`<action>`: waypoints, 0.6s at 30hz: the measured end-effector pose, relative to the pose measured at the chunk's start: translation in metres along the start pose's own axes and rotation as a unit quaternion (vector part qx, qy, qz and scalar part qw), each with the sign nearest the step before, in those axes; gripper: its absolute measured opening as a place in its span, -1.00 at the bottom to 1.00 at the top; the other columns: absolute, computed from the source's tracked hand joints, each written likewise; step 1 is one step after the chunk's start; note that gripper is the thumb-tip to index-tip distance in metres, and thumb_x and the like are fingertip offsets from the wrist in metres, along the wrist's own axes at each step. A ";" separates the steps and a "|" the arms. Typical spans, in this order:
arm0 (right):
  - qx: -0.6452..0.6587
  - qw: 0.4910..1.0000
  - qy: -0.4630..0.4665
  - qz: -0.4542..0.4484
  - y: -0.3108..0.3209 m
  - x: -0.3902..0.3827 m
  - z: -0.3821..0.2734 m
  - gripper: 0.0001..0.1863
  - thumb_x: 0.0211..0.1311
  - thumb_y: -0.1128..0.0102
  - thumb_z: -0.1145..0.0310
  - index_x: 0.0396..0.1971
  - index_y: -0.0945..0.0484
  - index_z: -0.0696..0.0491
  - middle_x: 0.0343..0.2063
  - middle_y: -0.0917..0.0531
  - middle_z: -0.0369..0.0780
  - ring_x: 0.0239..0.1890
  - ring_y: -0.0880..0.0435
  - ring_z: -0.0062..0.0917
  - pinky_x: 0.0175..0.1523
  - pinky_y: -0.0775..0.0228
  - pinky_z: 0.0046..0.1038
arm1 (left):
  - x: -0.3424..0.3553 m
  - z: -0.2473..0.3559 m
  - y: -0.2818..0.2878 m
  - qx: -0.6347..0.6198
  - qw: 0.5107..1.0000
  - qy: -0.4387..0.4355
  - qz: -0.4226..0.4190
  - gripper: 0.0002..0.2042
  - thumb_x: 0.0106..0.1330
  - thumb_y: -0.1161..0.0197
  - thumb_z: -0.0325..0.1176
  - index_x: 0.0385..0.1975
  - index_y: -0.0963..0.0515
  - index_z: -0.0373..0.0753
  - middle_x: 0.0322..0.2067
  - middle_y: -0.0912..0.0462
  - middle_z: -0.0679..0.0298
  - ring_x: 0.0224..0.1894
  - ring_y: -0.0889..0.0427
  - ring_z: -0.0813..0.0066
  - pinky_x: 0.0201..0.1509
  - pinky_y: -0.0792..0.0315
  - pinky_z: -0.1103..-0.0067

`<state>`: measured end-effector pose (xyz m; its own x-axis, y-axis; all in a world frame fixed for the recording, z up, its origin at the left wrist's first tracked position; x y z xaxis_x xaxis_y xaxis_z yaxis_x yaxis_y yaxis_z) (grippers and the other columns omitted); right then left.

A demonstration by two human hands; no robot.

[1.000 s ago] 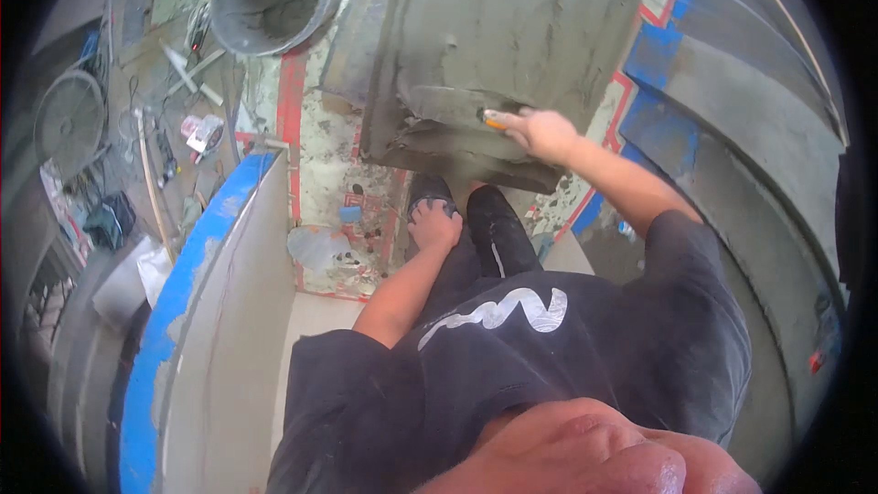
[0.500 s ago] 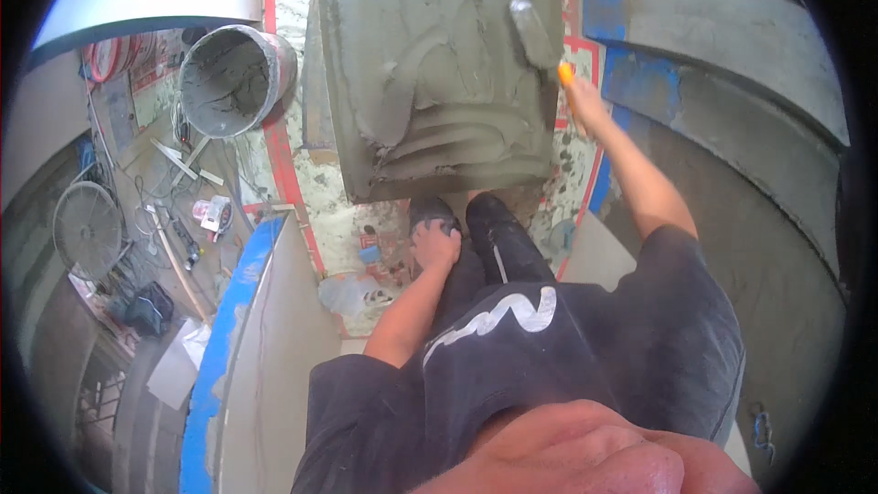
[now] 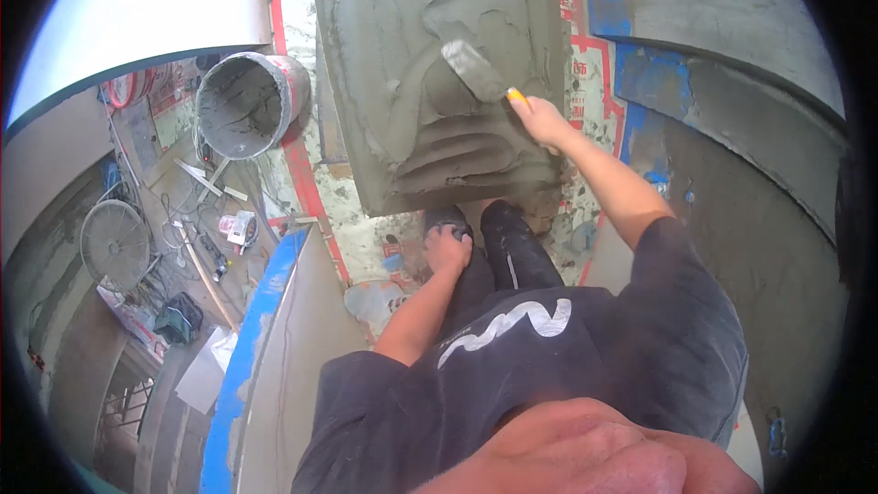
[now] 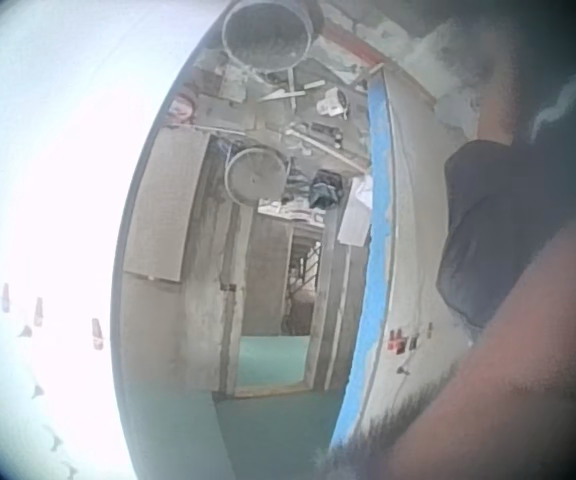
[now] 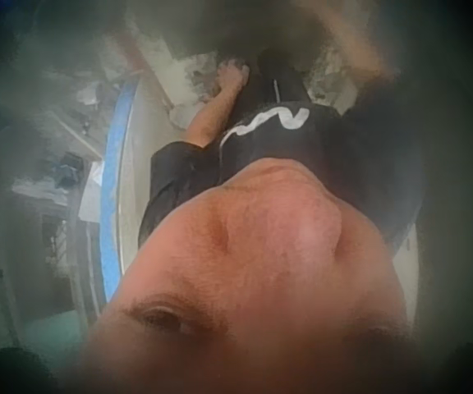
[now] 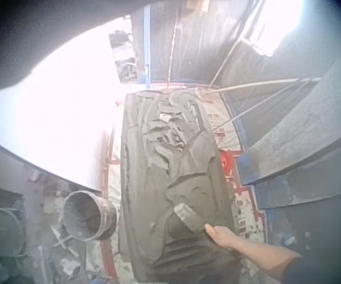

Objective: Applying mortar to the back of a large tile using a trowel.

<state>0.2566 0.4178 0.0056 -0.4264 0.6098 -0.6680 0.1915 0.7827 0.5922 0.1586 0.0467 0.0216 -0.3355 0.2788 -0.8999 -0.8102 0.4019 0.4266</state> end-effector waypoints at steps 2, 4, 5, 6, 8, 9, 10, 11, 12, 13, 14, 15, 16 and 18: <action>0.010 1.000 -0.002 -0.006 0.035 -0.010 -0.007 -0.22 0.56 0.24 -0.22 -0.22 -0.64 0.29 -0.16 -0.67 0.24 0.00 -0.64 0.12 0.11 -0.43 -0.03 | -0.002 0.001 0.005 0.008 1.000 0.008 0.002 -0.47 0.27 -0.28 0.06 0.21 -0.56 0.01 0.33 -0.39 0.10 0.37 -0.37 0.03 0.37 -0.33 0.10; 0.069 0.995 -0.068 0.036 0.062 0.011 0.008 -0.26 0.53 0.18 -0.27 -0.20 -0.64 0.20 -0.28 -0.71 0.11 -0.13 -0.71 -0.06 0.02 -0.46 -0.15 | -0.004 0.008 0.009 0.016 1.000 0.013 0.001 -0.48 0.26 -0.30 0.04 0.21 -0.56 0.01 0.32 -0.40 0.10 0.36 -0.39 0.03 0.36 -0.35 0.13; 0.153 0.979 -0.129 0.047 0.082 0.040 0.006 -0.28 0.51 0.12 -0.29 -0.31 -0.62 0.16 -0.40 -0.70 -0.05 -0.27 -0.71 -0.26 -0.17 -0.48 -0.20 | -0.004 0.007 0.008 0.012 1.000 0.013 -0.003 -0.47 0.27 -0.28 0.06 0.21 -0.56 0.02 0.33 -0.39 0.10 0.37 -0.38 0.04 0.38 -0.30 0.07; 0.251 0.952 -0.170 0.034 0.108 0.070 -0.007 -0.28 0.50 0.11 -0.31 -0.34 -0.61 0.13 -0.43 -0.67 -0.11 -0.35 -0.67 -0.34 -0.28 -0.45 -0.24 | -0.003 0.005 0.008 0.008 1.000 0.013 -0.006 -0.47 0.27 -0.25 0.08 0.21 -0.57 0.02 0.34 -0.39 0.10 0.38 -0.37 0.04 0.41 -0.25 0.02; 0.382 0.905 -0.184 0.035 0.146 0.129 -0.018 -0.29 0.48 0.11 -0.35 -0.38 -0.58 0.09 -0.47 -0.64 -0.18 -0.45 -0.65 -0.42 -0.40 -0.45 -0.28 | 0.000 0.008 0.007 -0.003 1.000 0.004 0.000 -0.47 0.27 -0.25 0.08 0.21 -0.57 0.02 0.34 -0.39 0.09 0.38 -0.38 0.03 0.41 -0.24 0.02; 0.417 0.895 -0.156 0.043 0.155 0.161 -0.019 -0.29 0.48 0.11 -0.36 -0.39 -0.57 0.07 -0.48 -0.64 -0.19 -0.47 -0.65 -0.42 -0.42 -0.47 -0.29 | 0.000 0.007 0.006 -0.015 1.000 -0.005 0.006 -0.47 0.26 -0.26 0.07 0.21 -0.57 0.02 0.33 -0.39 0.08 0.37 -0.38 0.03 0.41 -0.23 0.01; 0.394 0.908 -0.140 0.024 0.151 0.193 -0.001 -0.24 0.47 0.14 -0.39 -0.36 -0.59 0.11 -0.46 -0.66 -0.16 -0.46 -0.67 -0.38 -0.36 -0.52 -0.24 | 0.003 0.013 0.007 -0.014 1.000 -0.023 0.002 -0.47 0.26 -0.26 0.07 0.21 -0.57 0.02 0.33 -0.39 0.08 0.37 -0.38 0.03 0.41 -0.23 0.01; 0.368 0.922 -0.123 0.000 0.137 0.215 0.007 -0.19 0.45 0.16 -0.42 -0.33 -0.61 0.14 -0.44 -0.67 -0.13 -0.45 -0.70 -0.35 -0.31 -0.57 -0.20 | 0.005 0.018 0.007 -0.012 0.999 -0.034 0.004 -0.47 0.26 -0.26 0.07 0.21 -0.57 0.01 0.33 -0.39 0.08 0.37 -0.39 0.02 0.41 -0.23 0.01; 0.185 0.974 -0.131 0.011 0.071 0.209 -0.044 -0.09 0.46 0.25 -0.44 -0.24 -0.65 0.24 -0.36 -0.72 0.00 -0.33 -0.77 -0.16 -0.17 -0.62 -0.10 | 0.003 0.008 0.002 -0.017 1.000 -0.002 0.011 -0.46 0.26 -0.26 0.07 0.21 -0.57 0.01 0.33 -0.40 0.08 0.37 -0.39 0.02 0.41 -0.24 0.02; -0.060 0.995 0.024 0.074 0.032 0.194 -0.071 -0.06 0.49 0.31 -0.38 -0.17 -0.65 0.33 -0.22 -0.72 0.18 -0.16 -0.76 0.05 -0.05 -0.58 -0.02 | 0.003 0.007 0.000 -0.026 1.000 0.004 0.012 -0.46 0.26 -0.26 0.07 0.21 -0.57 0.01 0.33 -0.40 0.08 0.37 -0.39 0.02 0.41 -0.24 0.02; 0.015 1.000 -0.021 0.003 0.006 0.157 -0.107 -0.14 0.52 0.30 -0.28 -0.16 -0.65 0.34 -0.16 -0.69 0.25 -0.02 -0.69 0.15 0.06 -0.54 -0.03 | 0.000 0.000 -0.003 -0.038 0.999 0.032 0.007 -0.47 0.26 -0.26 0.07 0.21 -0.57 0.00 0.34 -0.39 0.08 0.37 -0.39 0.02 0.41 -0.24 0.03; -0.044 0.997 0.040 0.051 0.003 0.143 -0.094 -0.17 0.53 0.28 -0.23 -0.12 -0.65 0.34 -0.10 -0.69 0.23 0.06 -0.65 0.12 0.12 -0.51 -0.03 | 0.002 0.006 0.002 -0.041 0.999 0.030 0.001 -0.47 0.26 -0.27 0.06 0.20 -0.57 0.00 0.34 -0.39 0.08 0.38 -0.38 0.02 0.41 -0.25 0.05; -0.115 0.991 0.074 -0.002 0.012 0.122 -0.104 -0.23 0.52 0.22 -0.21 -0.11 -0.66 0.30 -0.08 -0.69 0.21 0.07 -0.66 0.07 0.13 -0.51 -0.02 | 0.004 0.007 0.004 -0.049 0.998 0.031 0.002 -0.47 0.26 -0.27 0.06 0.20 -0.57 0.00 0.34 -0.39 0.08 0.38 -0.38 0.02 0.41 -0.25 0.05; -0.240 0.970 0.039 0.014 0.068 0.082 -0.130 -0.30 0.51 0.16 -0.18 -0.12 -0.67 0.24 -0.12 -0.72 0.17 0.04 -0.70 0.01 0.10 -0.54 -0.01 | -0.006 0.004 0.006 -0.039 0.998 0.045 -0.009 -0.47 0.26 -0.28 0.06 0.21 -0.55 0.02 0.37 -0.35 0.10 0.42 -0.32 0.07 0.38 -0.28 0.04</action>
<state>0.1199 0.5047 0.0491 -0.4962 0.6039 -0.6238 -0.2213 0.6067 0.7635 0.1579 0.0509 0.0298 -0.3595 0.1913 -0.9133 -0.8499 0.3369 0.4051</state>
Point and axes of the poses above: each hand's wrist, its own x-axis towards the middle knuckle, its own y-axis out of the back of the hand, z = x × y, the point moved 2 cm from there along x, towards the middle knuckle
